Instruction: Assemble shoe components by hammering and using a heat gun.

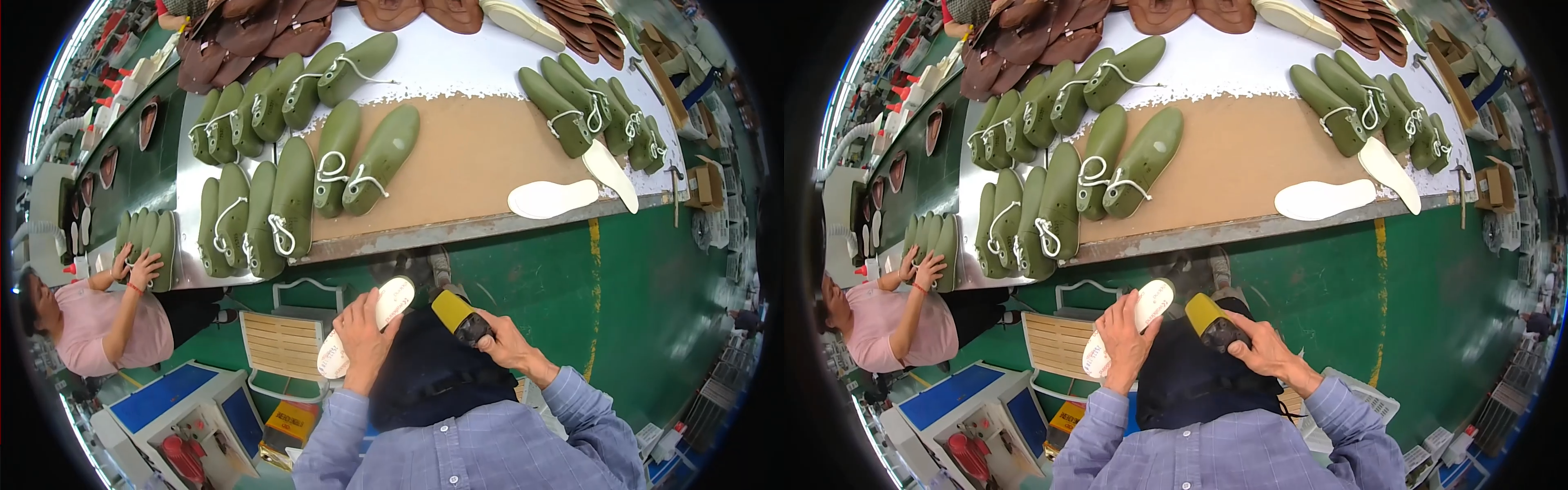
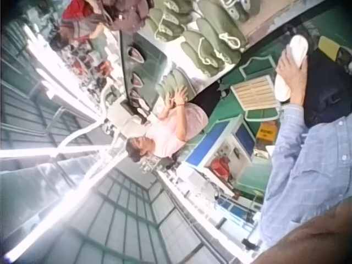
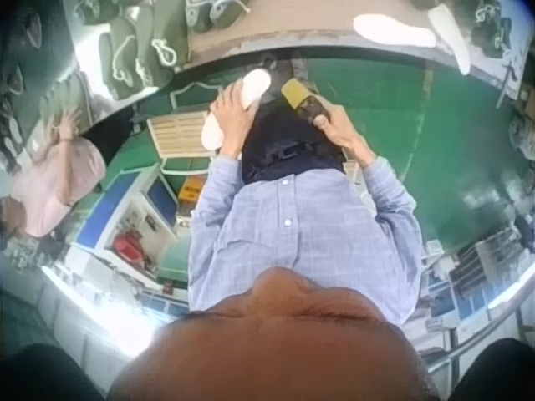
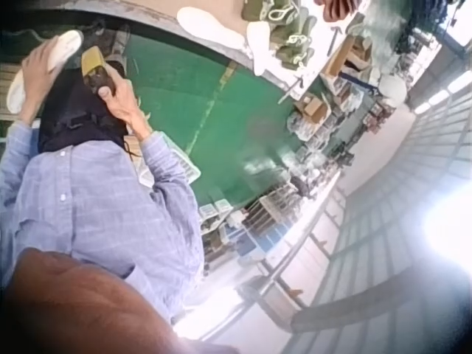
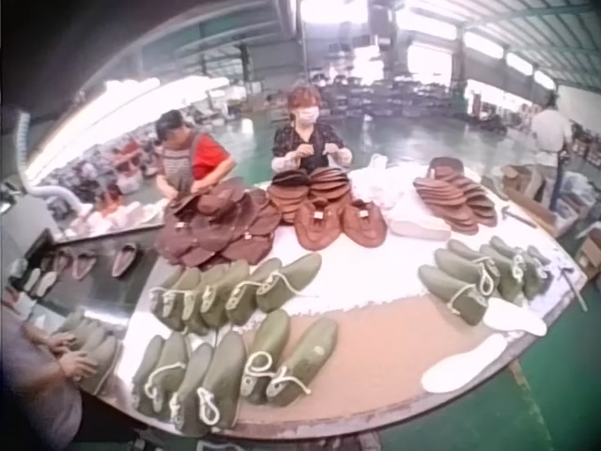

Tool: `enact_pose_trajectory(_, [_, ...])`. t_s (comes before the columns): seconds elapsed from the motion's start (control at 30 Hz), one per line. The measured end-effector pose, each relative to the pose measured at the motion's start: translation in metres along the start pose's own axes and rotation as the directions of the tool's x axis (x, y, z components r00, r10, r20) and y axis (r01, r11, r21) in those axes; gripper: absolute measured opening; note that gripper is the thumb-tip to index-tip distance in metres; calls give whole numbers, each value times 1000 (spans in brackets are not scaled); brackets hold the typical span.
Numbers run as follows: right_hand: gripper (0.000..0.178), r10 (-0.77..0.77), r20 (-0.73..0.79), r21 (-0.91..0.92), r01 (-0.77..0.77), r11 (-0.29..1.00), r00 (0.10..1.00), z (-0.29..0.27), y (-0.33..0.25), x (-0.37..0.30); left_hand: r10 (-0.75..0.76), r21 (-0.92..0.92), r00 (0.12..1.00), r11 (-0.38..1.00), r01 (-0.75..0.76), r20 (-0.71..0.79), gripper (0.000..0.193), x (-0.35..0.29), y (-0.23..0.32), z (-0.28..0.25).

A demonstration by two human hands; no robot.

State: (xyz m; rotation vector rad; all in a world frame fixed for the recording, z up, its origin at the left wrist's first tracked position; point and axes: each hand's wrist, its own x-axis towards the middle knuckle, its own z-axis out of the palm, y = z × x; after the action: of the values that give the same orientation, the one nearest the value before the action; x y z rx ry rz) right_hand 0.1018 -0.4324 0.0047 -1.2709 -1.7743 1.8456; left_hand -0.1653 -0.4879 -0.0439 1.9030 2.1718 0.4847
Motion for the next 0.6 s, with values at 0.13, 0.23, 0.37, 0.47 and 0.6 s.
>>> enact_pose_trajectory(0.13, [95,-65,50,-74,68,995,997,12,-8,9,-3,-14,1000,1000,3,-7,69,2,0,2])
enact_pose_trajectory(0.23, [91,-128,97,-153,142,978,987,21,-7,19,-3,-19,1000,1000,2,-21,70,2,-2,3])
enact_pose_trajectory(0.37, [82,-99,125,-170,120,978,987,29,-17,28,4,-22,1000,1000,-4,-26,72,-1,-7,5])
enact_pose_trajectory(0.47, [73,48,131,-239,-15,971,990,30,-20,32,2,-21,1000,1000,-3,-30,73,0,-5,6])
enact_pose_trajectory(0.6, [68,36,113,-248,-7,969,993,34,-20,27,9,-27,999,1000,-10,-39,77,-3,-4,6])
